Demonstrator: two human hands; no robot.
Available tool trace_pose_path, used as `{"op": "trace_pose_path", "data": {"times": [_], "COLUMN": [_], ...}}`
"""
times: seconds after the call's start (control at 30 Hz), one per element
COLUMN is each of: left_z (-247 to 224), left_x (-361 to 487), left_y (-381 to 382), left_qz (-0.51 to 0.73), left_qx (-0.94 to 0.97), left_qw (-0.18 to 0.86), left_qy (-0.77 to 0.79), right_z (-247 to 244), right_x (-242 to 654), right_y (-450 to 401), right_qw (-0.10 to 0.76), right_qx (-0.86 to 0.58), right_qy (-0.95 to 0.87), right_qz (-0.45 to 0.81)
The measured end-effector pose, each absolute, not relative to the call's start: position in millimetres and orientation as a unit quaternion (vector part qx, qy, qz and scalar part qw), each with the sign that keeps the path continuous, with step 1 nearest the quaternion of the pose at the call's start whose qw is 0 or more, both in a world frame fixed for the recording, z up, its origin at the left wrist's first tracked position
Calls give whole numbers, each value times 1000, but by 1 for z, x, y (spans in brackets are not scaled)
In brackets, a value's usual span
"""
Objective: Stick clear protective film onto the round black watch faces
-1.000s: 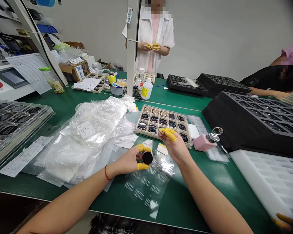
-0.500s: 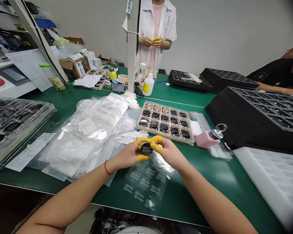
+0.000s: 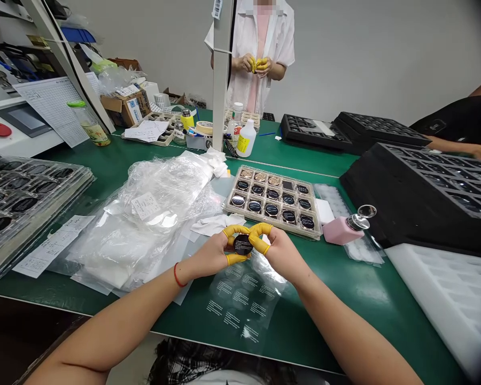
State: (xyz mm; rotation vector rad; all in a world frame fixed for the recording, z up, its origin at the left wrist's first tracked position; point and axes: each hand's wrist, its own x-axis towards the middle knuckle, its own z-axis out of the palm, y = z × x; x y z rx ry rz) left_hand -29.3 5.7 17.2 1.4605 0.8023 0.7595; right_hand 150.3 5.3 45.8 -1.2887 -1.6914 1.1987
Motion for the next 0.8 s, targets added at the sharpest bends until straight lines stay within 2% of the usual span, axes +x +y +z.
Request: {"op": "trace_pose_path", "data": {"times": [0.8], "left_z": [16], "left_x": [-29], "left_y": [5], "left_qz": [333], "left_qx": [627], "left_qw": [615], "left_qy": [343], "right_z": [51], "right_x": [147], "right_y": [1], "right_qw": [345], "right_qx": [-522], "right_qy": [-661], "right_qz": [415]}}
